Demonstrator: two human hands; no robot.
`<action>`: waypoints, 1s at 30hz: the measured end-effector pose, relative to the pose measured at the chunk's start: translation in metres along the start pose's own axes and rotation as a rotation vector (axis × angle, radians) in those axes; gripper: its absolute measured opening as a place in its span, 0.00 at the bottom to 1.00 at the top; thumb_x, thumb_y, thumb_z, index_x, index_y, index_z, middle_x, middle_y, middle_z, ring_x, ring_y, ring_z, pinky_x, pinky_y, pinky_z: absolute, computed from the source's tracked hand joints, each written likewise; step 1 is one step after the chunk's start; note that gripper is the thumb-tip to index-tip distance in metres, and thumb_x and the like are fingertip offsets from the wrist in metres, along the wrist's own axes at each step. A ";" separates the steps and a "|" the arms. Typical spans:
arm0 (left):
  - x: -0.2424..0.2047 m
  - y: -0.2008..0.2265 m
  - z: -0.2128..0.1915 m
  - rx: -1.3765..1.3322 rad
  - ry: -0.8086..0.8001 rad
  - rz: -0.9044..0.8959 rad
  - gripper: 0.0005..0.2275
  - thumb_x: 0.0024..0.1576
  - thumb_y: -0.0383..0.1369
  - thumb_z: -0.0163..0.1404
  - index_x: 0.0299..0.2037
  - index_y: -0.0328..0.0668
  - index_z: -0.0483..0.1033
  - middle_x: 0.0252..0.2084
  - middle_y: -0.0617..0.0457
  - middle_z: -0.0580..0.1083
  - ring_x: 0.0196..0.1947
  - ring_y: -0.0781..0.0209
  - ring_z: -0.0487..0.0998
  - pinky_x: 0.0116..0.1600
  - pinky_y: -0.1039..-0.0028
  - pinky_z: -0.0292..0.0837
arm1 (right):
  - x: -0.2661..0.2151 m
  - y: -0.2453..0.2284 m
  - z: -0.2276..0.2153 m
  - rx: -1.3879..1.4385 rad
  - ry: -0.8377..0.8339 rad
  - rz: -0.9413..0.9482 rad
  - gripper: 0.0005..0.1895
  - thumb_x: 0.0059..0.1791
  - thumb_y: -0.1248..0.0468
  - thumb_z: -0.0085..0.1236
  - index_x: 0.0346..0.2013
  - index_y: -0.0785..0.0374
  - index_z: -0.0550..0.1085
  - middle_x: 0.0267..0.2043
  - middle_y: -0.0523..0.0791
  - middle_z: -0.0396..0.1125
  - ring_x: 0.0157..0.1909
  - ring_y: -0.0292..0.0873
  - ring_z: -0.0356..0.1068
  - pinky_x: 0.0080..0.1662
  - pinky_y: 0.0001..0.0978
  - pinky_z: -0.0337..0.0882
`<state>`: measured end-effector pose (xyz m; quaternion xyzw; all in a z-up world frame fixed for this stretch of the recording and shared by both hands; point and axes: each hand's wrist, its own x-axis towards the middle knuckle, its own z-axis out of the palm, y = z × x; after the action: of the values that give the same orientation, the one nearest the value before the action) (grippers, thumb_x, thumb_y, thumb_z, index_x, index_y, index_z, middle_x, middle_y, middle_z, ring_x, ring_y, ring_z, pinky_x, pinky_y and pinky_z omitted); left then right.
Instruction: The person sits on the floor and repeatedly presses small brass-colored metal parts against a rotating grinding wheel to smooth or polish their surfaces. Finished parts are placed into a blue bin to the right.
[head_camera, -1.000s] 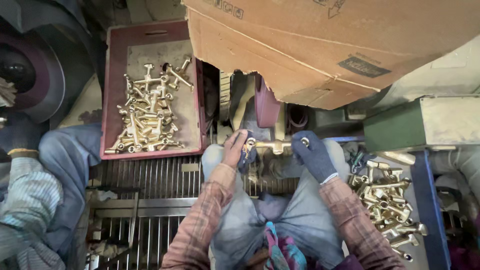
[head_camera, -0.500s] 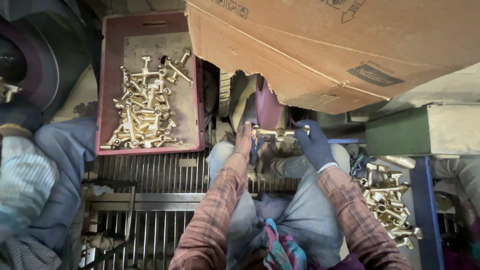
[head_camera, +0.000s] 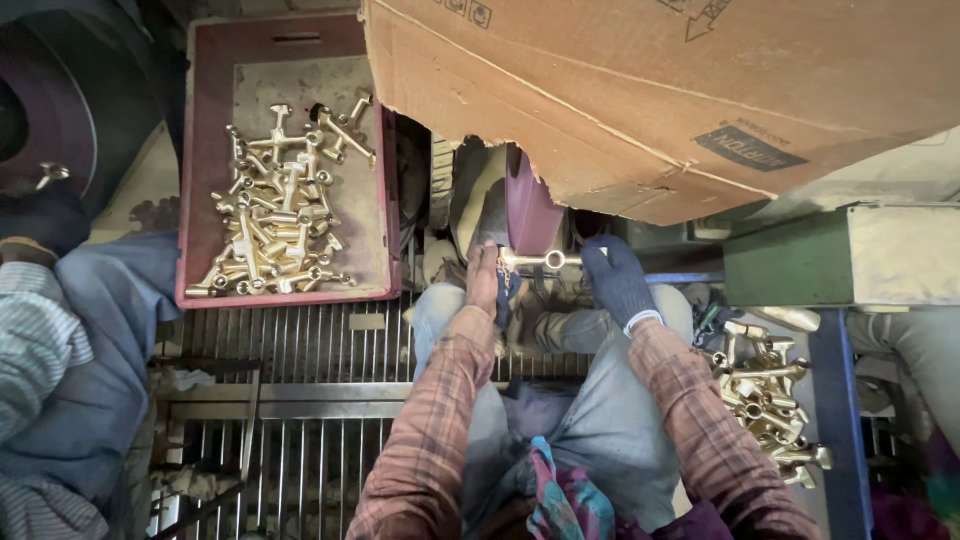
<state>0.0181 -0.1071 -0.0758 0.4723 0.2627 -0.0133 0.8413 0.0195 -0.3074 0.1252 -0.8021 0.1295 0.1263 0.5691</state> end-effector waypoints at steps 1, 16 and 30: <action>0.001 -0.001 -0.001 -0.045 -0.009 -0.021 0.11 0.64 0.42 0.48 0.38 0.43 0.71 0.30 0.55 0.71 0.27 0.67 0.70 0.32 0.74 0.67 | 0.001 -0.002 0.000 0.015 -0.009 0.038 0.15 0.52 0.55 0.52 0.44 0.64 0.74 0.28 0.43 0.67 0.26 0.35 0.64 0.28 0.30 0.65; 0.008 -0.015 -0.006 -0.342 -0.156 -0.243 0.09 0.62 0.43 0.48 0.36 0.51 0.66 0.21 0.52 0.69 0.12 0.58 0.68 0.13 0.70 0.57 | 0.023 0.006 0.006 0.120 -0.066 0.301 0.22 0.49 0.51 0.53 0.39 0.70 0.73 0.24 0.45 0.63 0.17 0.40 0.59 0.22 0.37 0.66; 0.005 -0.018 -0.010 -0.295 -0.254 -0.410 0.17 0.64 0.48 0.43 0.37 0.44 0.72 0.20 0.48 0.71 0.11 0.56 0.68 0.15 0.68 0.58 | 0.058 0.047 -0.001 0.133 -0.070 0.423 0.21 0.48 0.51 0.59 0.31 0.69 0.73 0.20 0.46 0.61 0.17 0.39 0.56 0.24 0.39 0.60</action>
<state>0.0134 -0.1079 -0.0963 0.2761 0.2442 -0.2041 0.9069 0.0569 -0.3275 0.0637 -0.7129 0.2830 0.2620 0.5857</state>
